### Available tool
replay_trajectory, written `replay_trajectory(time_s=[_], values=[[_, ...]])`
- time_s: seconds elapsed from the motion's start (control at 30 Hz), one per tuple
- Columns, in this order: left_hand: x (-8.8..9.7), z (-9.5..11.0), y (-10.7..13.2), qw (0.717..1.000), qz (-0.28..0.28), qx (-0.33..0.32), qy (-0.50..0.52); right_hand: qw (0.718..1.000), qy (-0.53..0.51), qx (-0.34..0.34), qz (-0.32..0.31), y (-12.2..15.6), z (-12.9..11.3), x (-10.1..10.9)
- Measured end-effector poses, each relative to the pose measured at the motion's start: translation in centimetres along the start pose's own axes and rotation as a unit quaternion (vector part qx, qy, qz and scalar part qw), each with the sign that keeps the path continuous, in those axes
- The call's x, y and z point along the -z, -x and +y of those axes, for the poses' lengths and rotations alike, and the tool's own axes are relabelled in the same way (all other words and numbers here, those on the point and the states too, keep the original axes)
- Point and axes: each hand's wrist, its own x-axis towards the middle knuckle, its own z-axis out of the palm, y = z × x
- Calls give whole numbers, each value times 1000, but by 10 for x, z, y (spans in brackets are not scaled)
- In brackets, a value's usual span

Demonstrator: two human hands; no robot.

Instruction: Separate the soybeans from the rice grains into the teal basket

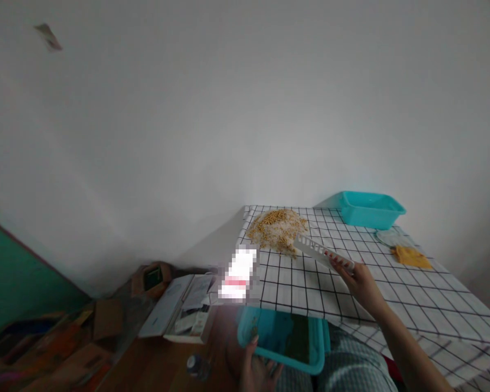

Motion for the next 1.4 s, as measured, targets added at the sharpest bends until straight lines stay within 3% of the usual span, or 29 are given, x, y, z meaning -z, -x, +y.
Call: replay_trajectory(time_s=[0.4,0.7,0.93,1.4], values=[[-5,-1,5,1000,-7,-1,3,1000,17,-8,18,14,1,-9],[-3,-3,2,1000,6,6,5,987,-67,-70,131,19,-10,-38],[3,-4,-7,1000,24,5,-10,985,-100,-71,123,19,-11,-44],[1,-4,-2,1000,-13,4,0,981,-94,-90,143,31,-6,-43]])
